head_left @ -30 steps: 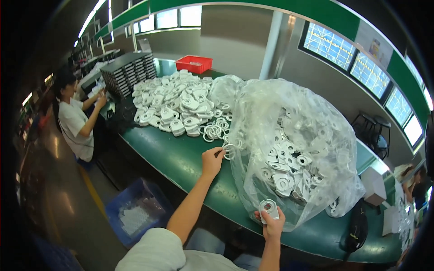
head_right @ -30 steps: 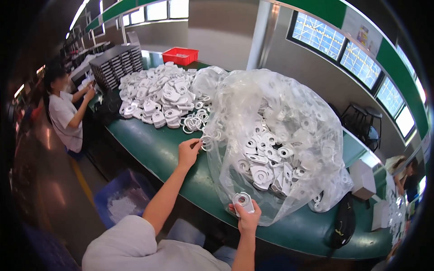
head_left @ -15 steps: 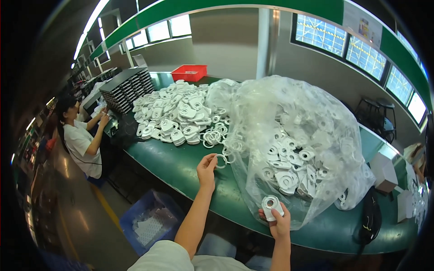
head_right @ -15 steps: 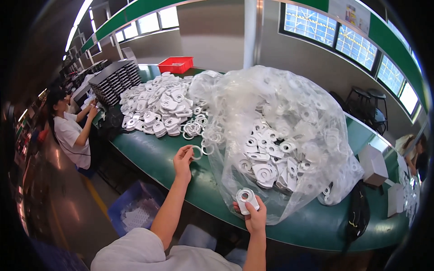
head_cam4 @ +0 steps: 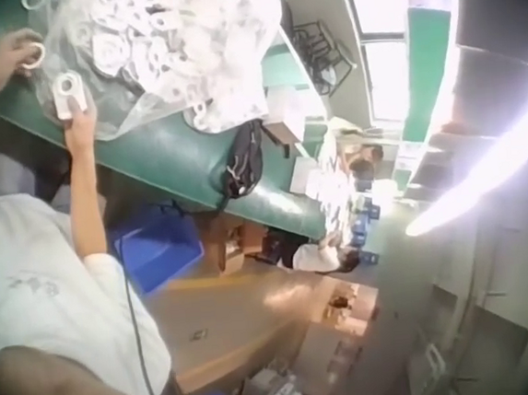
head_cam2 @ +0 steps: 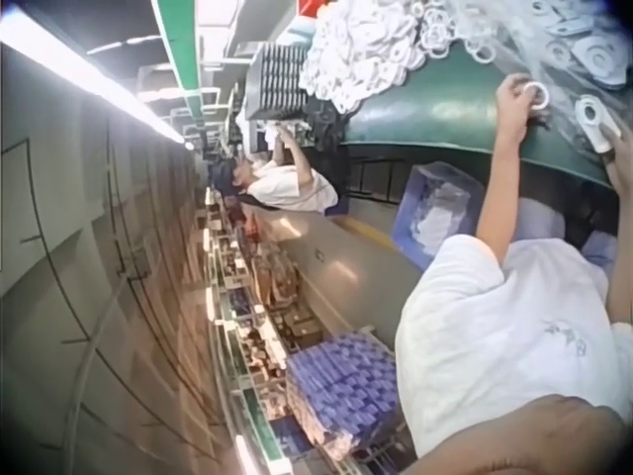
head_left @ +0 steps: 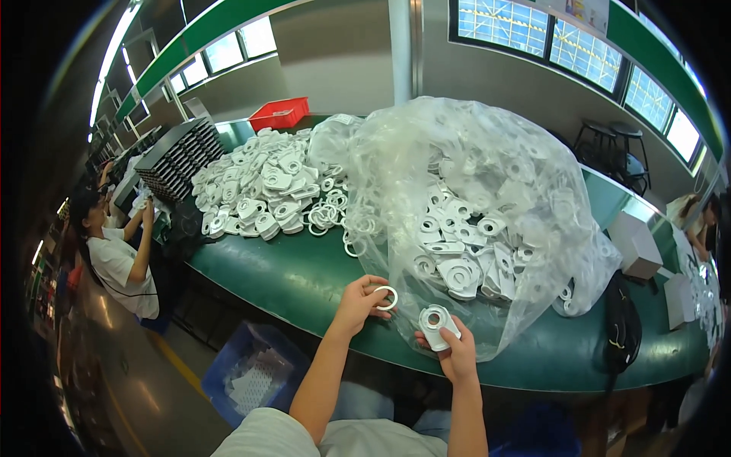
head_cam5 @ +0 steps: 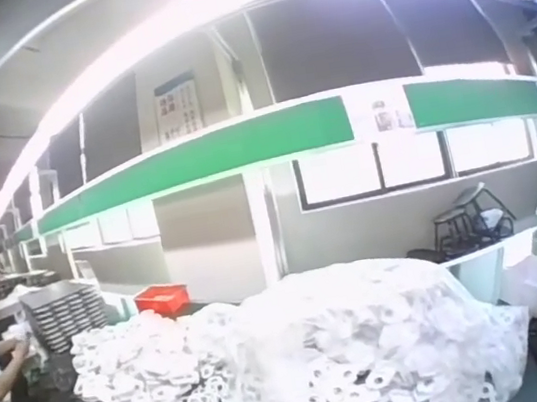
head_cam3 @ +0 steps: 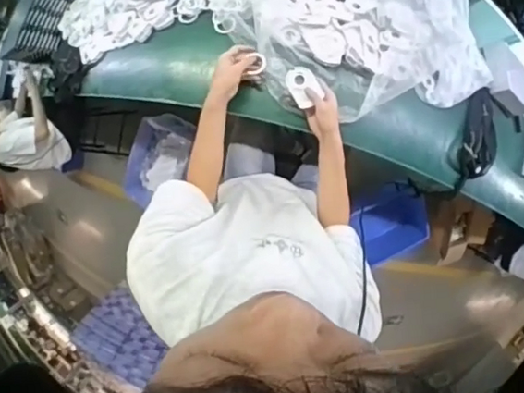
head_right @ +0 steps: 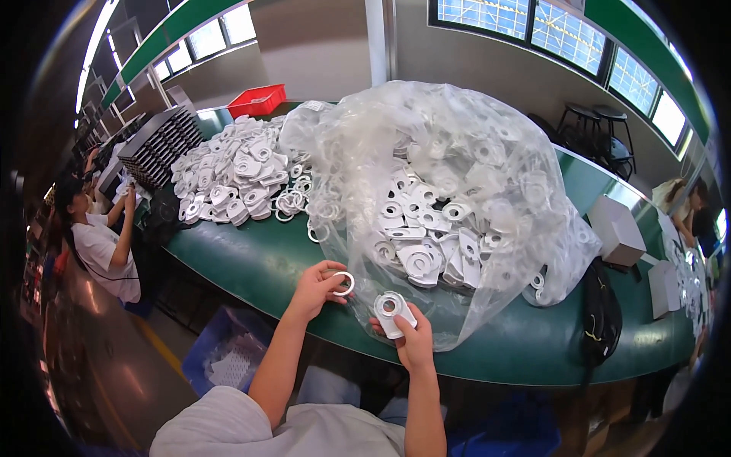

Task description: Assembling small white plastic ring components on a factory production line.

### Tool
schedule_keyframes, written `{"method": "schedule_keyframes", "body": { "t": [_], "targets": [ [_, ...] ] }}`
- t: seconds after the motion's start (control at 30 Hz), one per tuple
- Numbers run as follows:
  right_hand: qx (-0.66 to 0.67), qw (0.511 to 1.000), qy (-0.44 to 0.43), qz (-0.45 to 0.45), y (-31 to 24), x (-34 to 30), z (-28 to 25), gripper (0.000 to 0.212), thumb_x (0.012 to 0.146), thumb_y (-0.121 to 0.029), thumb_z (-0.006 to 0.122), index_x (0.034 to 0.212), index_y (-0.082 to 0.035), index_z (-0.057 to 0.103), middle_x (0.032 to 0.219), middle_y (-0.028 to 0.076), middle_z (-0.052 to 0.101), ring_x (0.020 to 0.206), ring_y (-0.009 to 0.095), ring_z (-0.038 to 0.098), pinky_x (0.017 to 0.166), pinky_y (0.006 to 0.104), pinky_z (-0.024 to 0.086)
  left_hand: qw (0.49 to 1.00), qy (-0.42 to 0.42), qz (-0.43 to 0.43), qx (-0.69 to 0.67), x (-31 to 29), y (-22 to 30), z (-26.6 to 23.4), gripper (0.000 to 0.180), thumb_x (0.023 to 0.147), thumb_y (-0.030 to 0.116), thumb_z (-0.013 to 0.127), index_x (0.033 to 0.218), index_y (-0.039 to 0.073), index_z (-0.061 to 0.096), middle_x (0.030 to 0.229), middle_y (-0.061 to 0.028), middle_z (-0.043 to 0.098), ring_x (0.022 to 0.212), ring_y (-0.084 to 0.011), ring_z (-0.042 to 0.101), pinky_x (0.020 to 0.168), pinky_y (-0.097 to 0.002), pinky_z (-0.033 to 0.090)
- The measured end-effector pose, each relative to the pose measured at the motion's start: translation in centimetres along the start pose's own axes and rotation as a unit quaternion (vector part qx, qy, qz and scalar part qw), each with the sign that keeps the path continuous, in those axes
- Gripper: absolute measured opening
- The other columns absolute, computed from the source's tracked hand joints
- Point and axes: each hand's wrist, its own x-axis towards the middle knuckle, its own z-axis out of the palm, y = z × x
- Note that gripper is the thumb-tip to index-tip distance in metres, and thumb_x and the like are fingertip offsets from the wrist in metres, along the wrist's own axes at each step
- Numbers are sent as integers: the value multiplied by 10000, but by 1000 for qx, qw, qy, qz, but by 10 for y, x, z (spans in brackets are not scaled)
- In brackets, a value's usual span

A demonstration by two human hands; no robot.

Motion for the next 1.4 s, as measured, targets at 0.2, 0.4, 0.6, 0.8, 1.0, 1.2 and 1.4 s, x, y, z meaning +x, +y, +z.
{"method": "schedule_keyframes", "body": {
  "t": [0.2, 0.4, 0.6, 0.8, 1.0, 1.2, 1.4],
  "targets": [
    [0, 1000, 0, -4, -1, 2, -3, 354, 855, -5, 452, 1199, 76, 434, 1077, 217, 585, 903, 359, 641, 776, 419, 557, 997, -17, 37, -67, 1, -12, 3, 202, 910, 89, 544, 1085, -12, 551, 860, -73, 652, 618, -121, 603, 523, -202, 458],
    [3, 999, -19, 26, -5, 2, -1, 441, 786, 36, 451, 1225, 66, 424, 1098, 211, 579, 919, 366, 638, 747, 423, 576, 992, -80, 54, 85, -18, -1, 36, 161, 926, 97, 518, 1024, -5, 595, 714, -28, 595, 505, -59, 503, 417, -186, 359],
    [5, 998, -44, 35, -7, -4, -4, 484, 762, 98, 413, 1244, 58, 412, 1131, 200, 561, 964, 355, 627, 797, 443, 570, 968, -87, 129, 198, -13, -7, 60, 98, 860, 62, 610, 919, -2, 655, 758, -11, 584, 489, -44, 489, 422, -178, 363],
    [10, 998, -52, 38, -6, -1, -3, 486, 772, 107, 406, 1255, 51, 407, 1138, 192, 551, 962, 346, 629, 814, 435, 567, 934, -68, 207, 282, -6, -7, 64, 123, 780, 17, 674, 901, 18, 701, 837, -12, 559, 572, -43, 521, 503, -187, 392],
    [5, 998, -57, 36, -6, -2, -3, 444, 806, 96, 417, 1248, 49, 413, 1128, 189, 555, 947, 343, 635, 807, 420, 571, 898, -68, 266, 343, -8, -3, 68, 170, 736, 25, 712, 903, 57, 714, 820, -24, 557, 583, -74, 542, 530, -226, 416],
    [-31, 999, -32, 24, -1, -3, -1, 329, 892, 33, 456, 1220, 47, 439, 1087, 180, 582, 904, 324, 650, 747, 382, 586, 849, -64, 359, 382, -7, -10, 66, 211, 730, 25, 718, 939, 57, 706, 829, -27, 562, 558, -67, 507, 522, -218, 409],
    [-18, 1000, -24, 9, -1, -4, -2, 323, 885, 36, 466, 1206, 58, 451, 1085, 179, 596, 887, 324, 657, 704, 365, 592, 965, -18, 207, 159, -14, -16, 52, 217, 851, 51, 618, 1064, 16, 636, 798, -4, 571, 561, -42, 483, 500, -185, 382]
  ]
}}
